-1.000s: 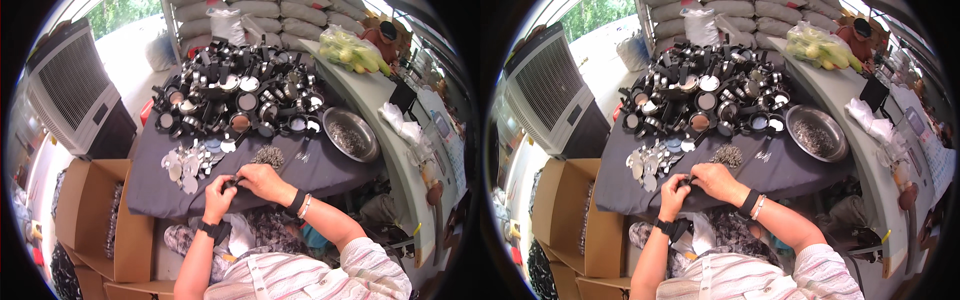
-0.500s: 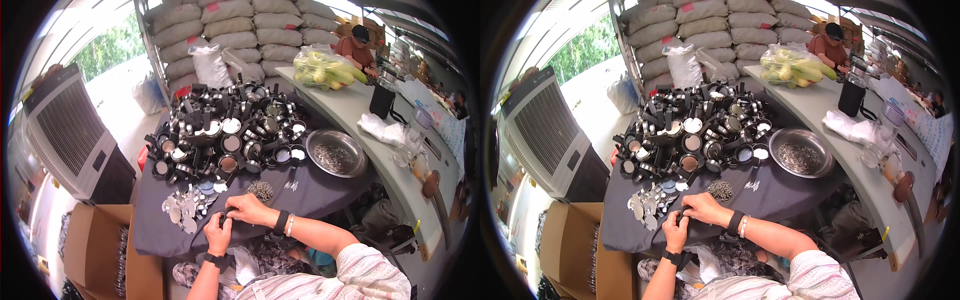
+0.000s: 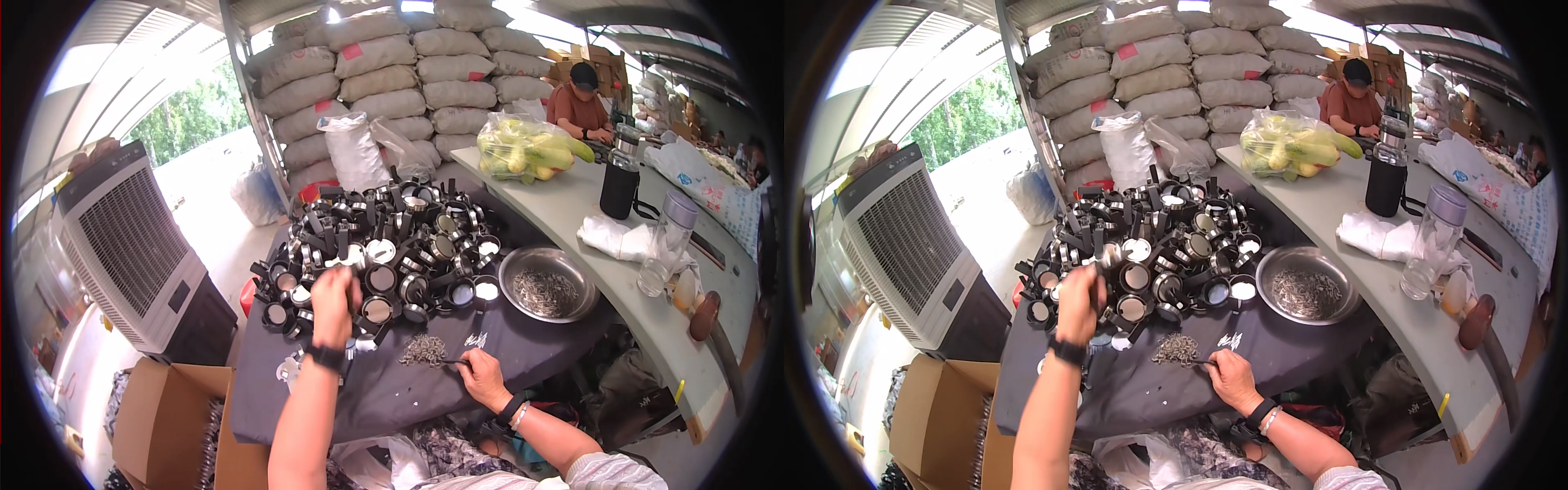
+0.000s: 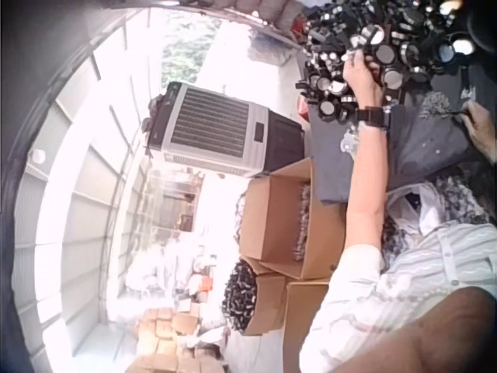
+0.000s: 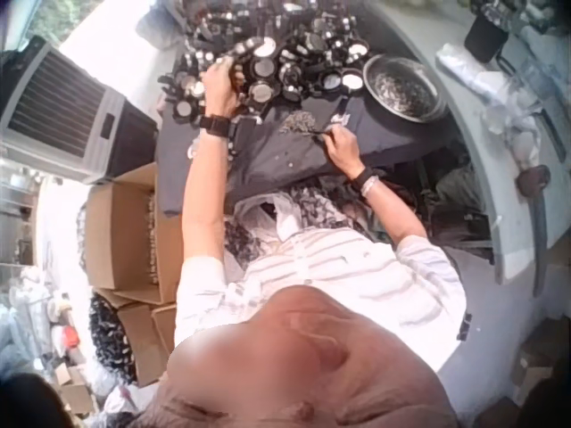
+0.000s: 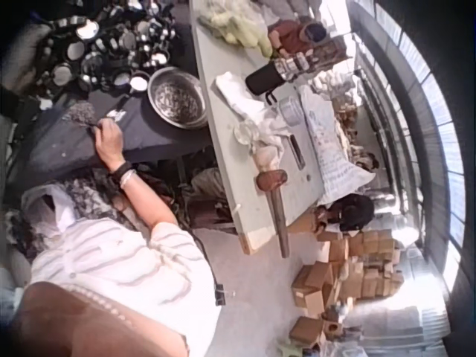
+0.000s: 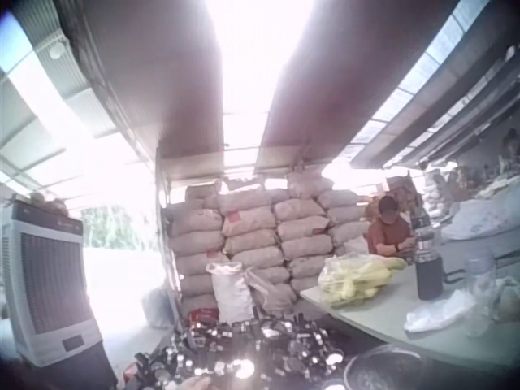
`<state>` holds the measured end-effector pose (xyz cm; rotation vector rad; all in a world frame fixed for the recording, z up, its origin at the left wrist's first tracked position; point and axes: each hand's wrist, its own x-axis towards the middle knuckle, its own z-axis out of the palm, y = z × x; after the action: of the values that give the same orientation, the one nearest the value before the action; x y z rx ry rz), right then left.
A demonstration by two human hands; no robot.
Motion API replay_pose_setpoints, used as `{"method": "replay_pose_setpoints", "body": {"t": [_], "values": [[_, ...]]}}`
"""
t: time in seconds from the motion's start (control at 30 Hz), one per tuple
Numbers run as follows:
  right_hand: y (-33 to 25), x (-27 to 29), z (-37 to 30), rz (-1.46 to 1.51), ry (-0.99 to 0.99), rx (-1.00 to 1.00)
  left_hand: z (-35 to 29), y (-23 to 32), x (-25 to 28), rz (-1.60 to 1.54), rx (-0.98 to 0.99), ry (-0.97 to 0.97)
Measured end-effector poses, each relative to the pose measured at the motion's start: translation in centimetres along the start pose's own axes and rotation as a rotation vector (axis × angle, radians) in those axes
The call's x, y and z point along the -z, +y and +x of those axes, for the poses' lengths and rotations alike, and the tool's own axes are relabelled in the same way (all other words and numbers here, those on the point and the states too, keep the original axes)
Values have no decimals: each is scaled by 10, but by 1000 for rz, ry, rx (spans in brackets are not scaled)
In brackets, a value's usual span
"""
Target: Assembling small metal components into circular black plastic housings.
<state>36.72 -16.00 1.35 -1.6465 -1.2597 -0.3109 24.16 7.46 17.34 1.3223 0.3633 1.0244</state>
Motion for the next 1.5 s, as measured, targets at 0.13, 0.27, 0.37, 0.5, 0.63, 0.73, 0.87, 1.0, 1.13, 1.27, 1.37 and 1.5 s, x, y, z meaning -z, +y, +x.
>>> {"method": "replay_pose_setpoints", "body": {"t": [0.13, 0.27, 0.37, 0.5, 0.63, 0.73, 0.87, 1.0, 1.13, 1.27, 1.37, 1.5], "values": [[-3, -1, 2, 9, -50, 7, 82, 36, -28, 124, 188, 120], [-4, 2, -3, -6, -59, 21, 49, 13, -55, 542, -30, -246], [9, 6, -5, -22, -51, -15, -51, 28, -93, 554, -195, -682], [4, -4, -1, 22, -32, 41, -149, 99, -90, 517, -597, -1047], [6, -2, 1, 26, -24, -15, -215, 126, -91, 454, -857, -885], [8, -5, 5, 31, -4, -25, -225, 131, -77, 330, -1149, -686], [4, -9, 5, 28, -46, -67, -228, 141, -50, 386, -1214, -634], [8, -12, -2, 39, -28, -100, -249, 129, -73, 374, -1128, -366], [12, -6, -4, -38, -33, -136, -244, 133, -33, 434, -591, -991], [5, -15, -1, -401, -4, -11, -223, 83, -19, 747, -617, -624], [-40, -35, 19, -188, -109, 174, -221, 44, 33, 792, -361, -345], [-106, -92, 61, 330, -431, 72, -240, 24, 66, 678, -86, -106]]}}
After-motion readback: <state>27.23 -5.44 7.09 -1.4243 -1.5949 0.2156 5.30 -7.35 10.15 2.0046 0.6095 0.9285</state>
